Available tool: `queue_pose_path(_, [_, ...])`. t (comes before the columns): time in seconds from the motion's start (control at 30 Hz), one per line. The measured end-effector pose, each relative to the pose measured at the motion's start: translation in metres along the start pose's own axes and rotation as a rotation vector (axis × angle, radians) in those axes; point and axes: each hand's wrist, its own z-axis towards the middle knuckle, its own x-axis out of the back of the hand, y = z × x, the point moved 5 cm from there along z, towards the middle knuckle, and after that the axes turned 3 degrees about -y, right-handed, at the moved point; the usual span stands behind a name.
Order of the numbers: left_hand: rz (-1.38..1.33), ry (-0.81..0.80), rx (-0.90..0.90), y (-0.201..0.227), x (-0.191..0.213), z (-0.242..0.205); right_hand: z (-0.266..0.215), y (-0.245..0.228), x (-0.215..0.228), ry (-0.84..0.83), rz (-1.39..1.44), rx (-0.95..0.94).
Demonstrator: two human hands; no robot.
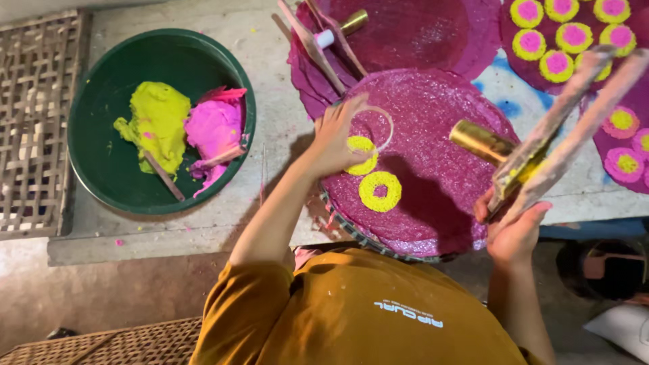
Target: The person uses a handheld wooden tool to scoop yellow and pink paste from a green bowl and apply it in patterns onto pink circular disks on a workbench.
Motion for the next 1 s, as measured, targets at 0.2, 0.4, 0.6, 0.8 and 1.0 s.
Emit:
queue_pose_path(0.2, [0.072, -0.055, -0.034, 0.039, -0.003, 0.062, -0.01, -0.008, 0.002, -0.088, 0.07, 0.027])
queue_pose_path(0.4, [-0.035, -0.12, -0.512, 0.126, -0.004, -0.007, -0.01, -0.074, -0.059, -0.375, -0.607, 0.09])
queue_pose_path(0.6, [-0.03, -0.303, -0.578, 0.158, 0.03, -0.076, -0.006, -0.189, -0.19, -0.842, -1.14, 1.056])
queue_pose_path(0.8, [0.076, -0.651, -0.358, 0.163, 0.085, -0.145, 0.008, -0.192, -0.292, -1.554, -0.812, 0.769])
queue_pose_path(1.0, [0.407, -0.762, 0.06, 0.132, 0.129, -0.228, -0.028, -0.137, -0.341, -1.903, -0.54, 0.112])
